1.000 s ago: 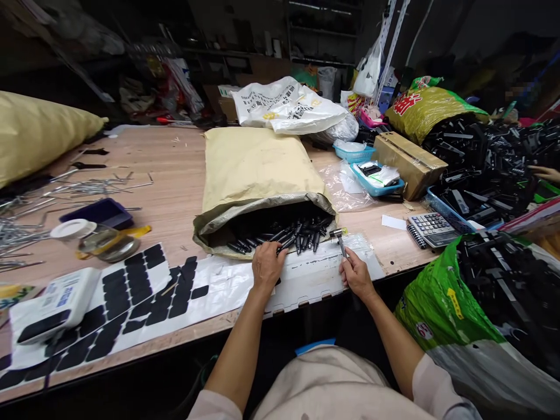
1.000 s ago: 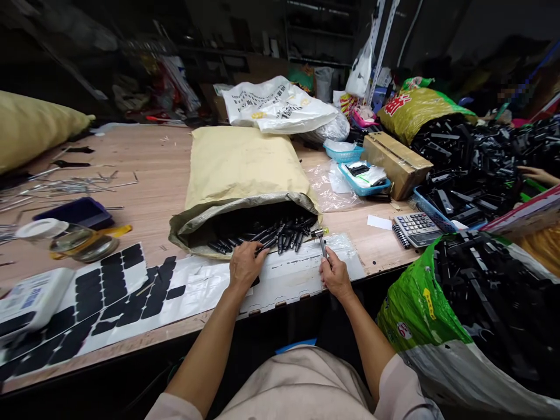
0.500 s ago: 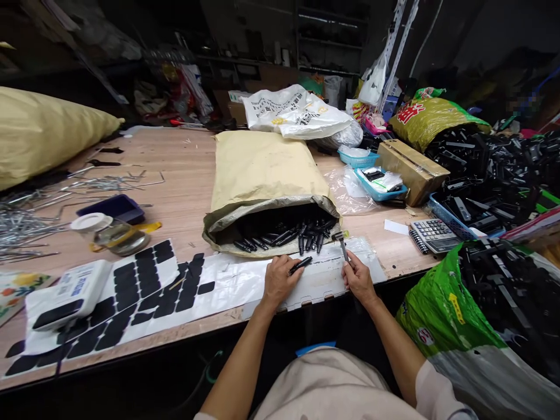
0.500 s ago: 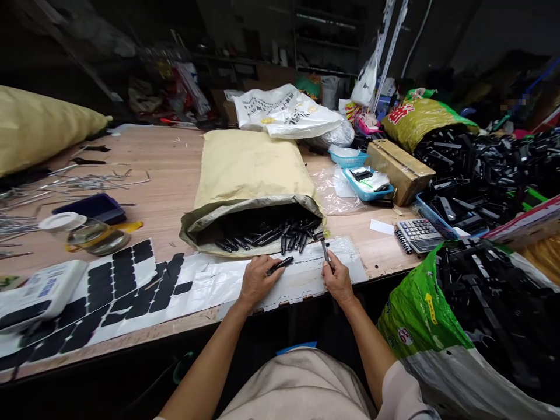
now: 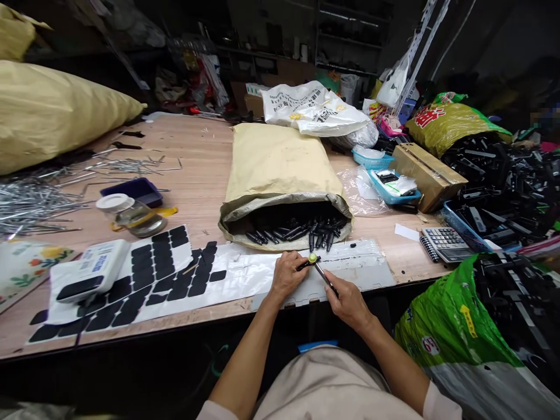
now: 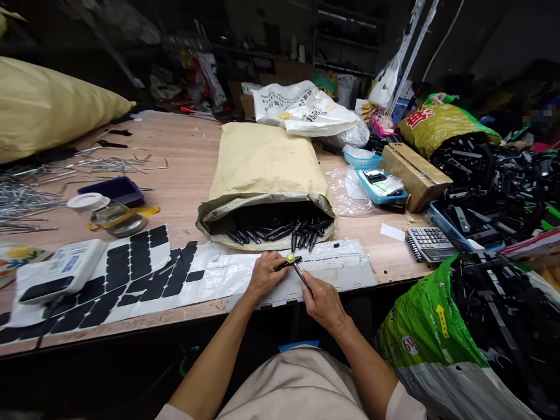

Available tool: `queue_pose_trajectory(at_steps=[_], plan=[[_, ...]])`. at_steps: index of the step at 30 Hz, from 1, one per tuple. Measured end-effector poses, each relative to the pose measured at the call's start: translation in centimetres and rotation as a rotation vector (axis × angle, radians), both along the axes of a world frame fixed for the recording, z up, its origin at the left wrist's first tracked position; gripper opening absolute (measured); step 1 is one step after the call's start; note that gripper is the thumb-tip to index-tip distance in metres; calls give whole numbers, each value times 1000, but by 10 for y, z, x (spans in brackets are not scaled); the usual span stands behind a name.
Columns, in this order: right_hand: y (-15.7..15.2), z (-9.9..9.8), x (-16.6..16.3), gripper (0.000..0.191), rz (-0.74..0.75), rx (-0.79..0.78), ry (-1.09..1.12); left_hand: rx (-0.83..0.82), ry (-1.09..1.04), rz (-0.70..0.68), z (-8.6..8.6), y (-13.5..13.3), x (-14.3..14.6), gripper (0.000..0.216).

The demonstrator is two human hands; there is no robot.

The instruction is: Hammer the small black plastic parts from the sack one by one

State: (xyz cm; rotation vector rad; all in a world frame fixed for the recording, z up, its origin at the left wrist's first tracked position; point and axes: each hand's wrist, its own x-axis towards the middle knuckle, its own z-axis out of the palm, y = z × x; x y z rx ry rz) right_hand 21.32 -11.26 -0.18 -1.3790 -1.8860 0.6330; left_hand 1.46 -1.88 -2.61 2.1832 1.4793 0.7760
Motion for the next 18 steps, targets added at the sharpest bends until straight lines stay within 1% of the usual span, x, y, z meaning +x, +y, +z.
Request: queue_pose_trajectory(at_steps=[3,8,13,15,18], plan=[[2,0,3,49,-10,-14,16,15,-11,6,-2,1,0,20],[3,4,7,48,-67,10,66,20,-20,-1,-4,2,0,20],[4,-2,10,47,-73,-55,63,21,-21,1,-3,0,-1,21],[8,-4,15,45,-107,-65,112,23,-25,-2,-4,0,-1,21],[18,-6,26,46,-194,-69,193,20,-21,4,-3,0,1,19]])
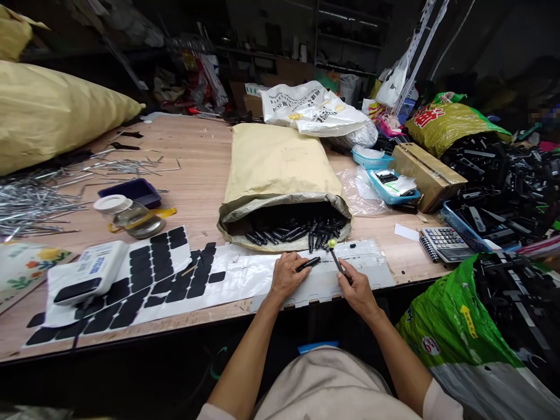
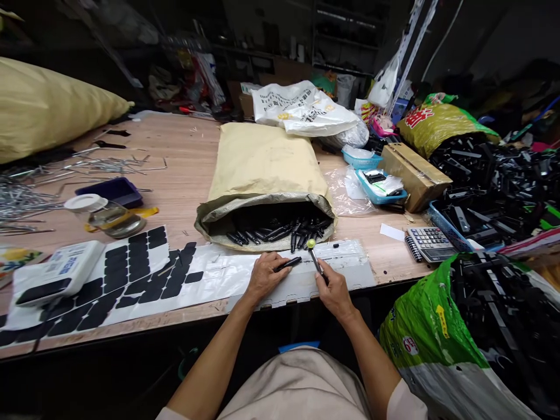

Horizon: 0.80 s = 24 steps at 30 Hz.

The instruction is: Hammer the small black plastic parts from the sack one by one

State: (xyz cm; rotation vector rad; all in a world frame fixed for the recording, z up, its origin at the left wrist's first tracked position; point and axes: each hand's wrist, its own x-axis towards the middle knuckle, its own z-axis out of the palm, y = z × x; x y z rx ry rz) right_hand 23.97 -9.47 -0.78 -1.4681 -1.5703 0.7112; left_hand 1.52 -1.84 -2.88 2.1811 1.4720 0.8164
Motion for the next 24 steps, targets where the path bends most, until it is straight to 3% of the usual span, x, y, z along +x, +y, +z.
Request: queue_pose_trajectory(at_steps=[5,9,12,15,16,18,21,24], plan=[[16,-13,19,58,-85,-125,249,107,-85,1,10,-5,-2,18],[19,-19,22,61,-72,-179,393,177,-273,-49,10,-51,-9,21],[19,-18,22,60,-32,-221,425,36,-371,-139,-6,-106,-11,23],[20,-16,22,59,-35,-232,440,-364,-438,-155,-33,-143,-5,26],[20,-16,22,59,-41,-234,441,-532,-481,-87,-43,-147,-2,26],[21,-16,23,58,-48,-235,440,-844,-633,208,-64,-142,3,28],[20,-18,23,58,-41,-225,438,-1098,-848,630,-90,-117,8,36],[20,-19,23,58,-35,-222,438,-1172,-881,713,-105,-95,12,34]])
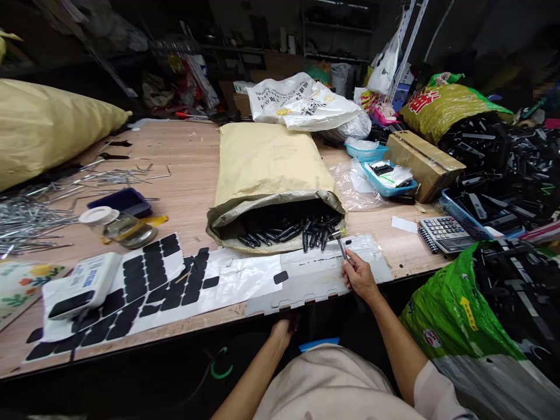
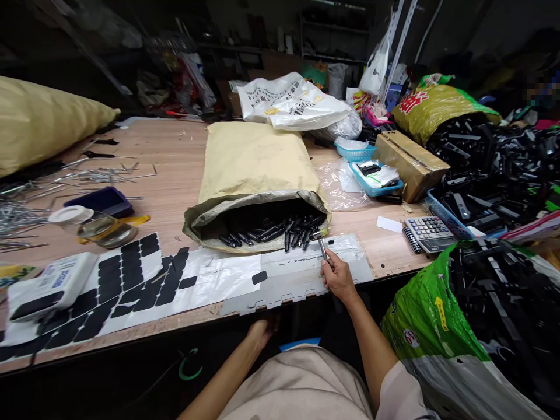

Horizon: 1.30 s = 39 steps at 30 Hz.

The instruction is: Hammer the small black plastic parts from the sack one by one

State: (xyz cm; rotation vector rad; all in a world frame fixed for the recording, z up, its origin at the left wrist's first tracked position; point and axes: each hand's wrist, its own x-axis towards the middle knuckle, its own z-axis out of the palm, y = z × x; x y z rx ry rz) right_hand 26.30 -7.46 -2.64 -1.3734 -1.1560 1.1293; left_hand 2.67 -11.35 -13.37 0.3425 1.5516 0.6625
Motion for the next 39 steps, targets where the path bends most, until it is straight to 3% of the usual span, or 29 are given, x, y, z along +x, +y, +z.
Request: queue_pose_trajectory(at_steps=[4,7,10,13,14,16,18,21,25,30,35,39], plan=[[0,3,0,58,-1,1,-5,-66,13,-51,-6,9,4,34],[0,6,-1,59,1,-12,-7,-78,37,-116,5,-2,5,36],[0,5,-1,58,2,-16,-8,98,-5,-433,43,-21,4,37],[1,2,0,59,4,-11,-4,410,-153,-914,100,-25,7,38],[1,1,0,59,3,-10,-4,481,-145,-967,118,-19,10,40],[1,0,0,59,0,-5,-7,642,47,-844,145,7,16,42],[1,1,0,60,-2,-1,-6,768,382,-603,157,44,22,37],[1,1,0,60,0,2,4,734,812,-415,154,102,29,30],[2,1,0,60,-6,6,2,596,1058,-517,142,140,37,28],[2,0,0,59,-11,19,-1,603,1074,-592,140,126,22,23],[2,-1,0,59,-5,13,7,745,1022,-678,135,100,-18,19],[2,-1,0,61,-8,5,6,917,1008,-664,125,89,-26,17]])
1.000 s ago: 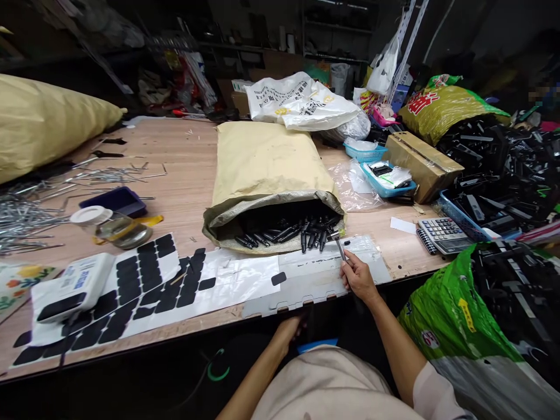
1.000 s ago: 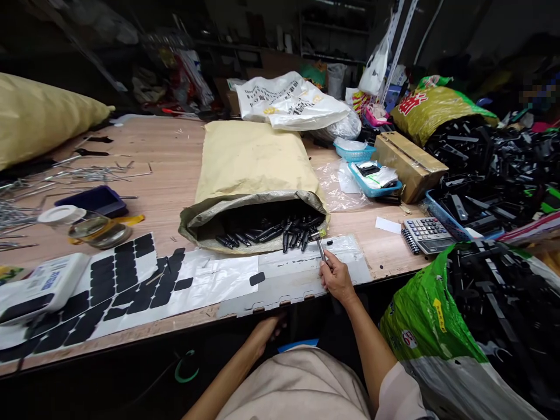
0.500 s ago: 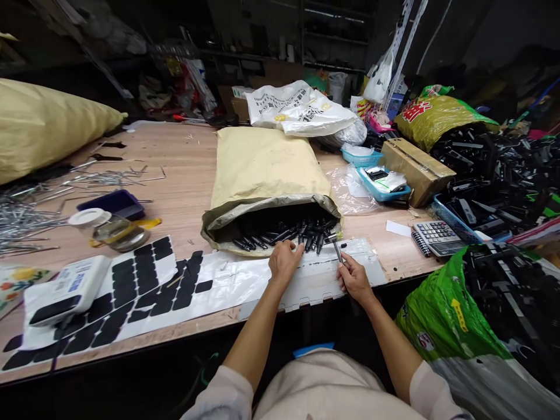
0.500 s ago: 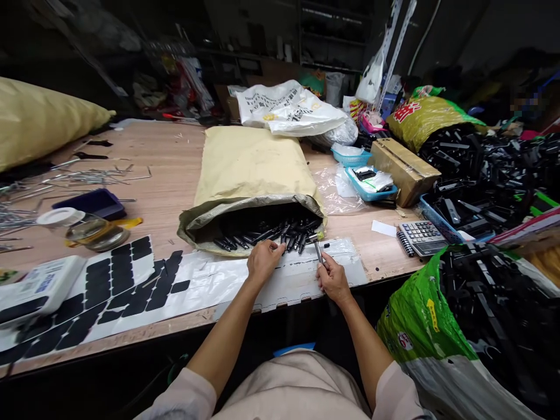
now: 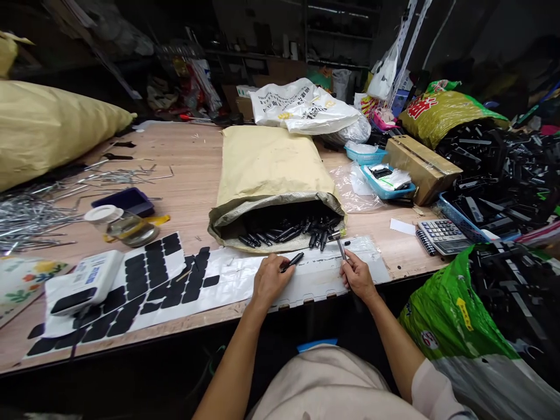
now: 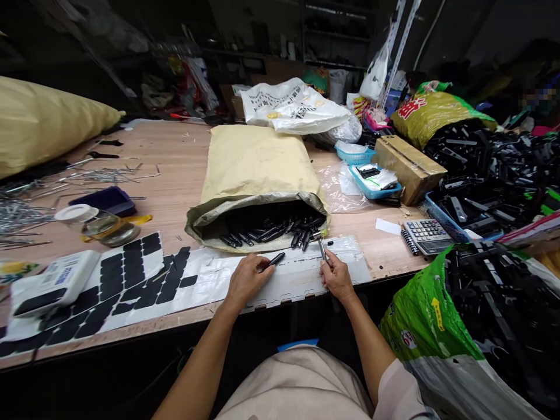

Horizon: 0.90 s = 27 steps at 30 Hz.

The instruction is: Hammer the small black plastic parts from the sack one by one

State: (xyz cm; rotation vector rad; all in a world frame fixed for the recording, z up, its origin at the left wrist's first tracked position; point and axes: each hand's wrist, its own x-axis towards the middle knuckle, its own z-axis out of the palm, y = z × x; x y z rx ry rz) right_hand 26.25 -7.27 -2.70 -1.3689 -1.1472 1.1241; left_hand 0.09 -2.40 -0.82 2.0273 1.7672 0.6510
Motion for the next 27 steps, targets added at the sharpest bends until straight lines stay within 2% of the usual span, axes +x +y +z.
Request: queue_pose_trajectory(at_steps=[3,6,8,11,14,17,21,27], plan=[[-2,2,0,62,2,5,-35,80,-51,-9,-6,0,8,21],[-6,8,-3,59,-15,59,-166,49,-115,0,-10,3,14,17],[-10,13,-9,53,-5,150,-297,26,-147,-11,-10,4,13,17],[-16,20,-25,46,112,309,-441,0,-181,-14,-10,5,11,16],[-21,23,-44,47,243,378,-504,-19,-198,8,-8,5,11,16],[-22,21,-57,50,288,391,-563,-31,-185,16,-8,6,12,14],[-20,21,-58,50,277,355,-633,-54,-182,15,-8,7,12,16],[-19,27,-48,49,190,367,-538,-31,-187,10,-10,7,12,19]])
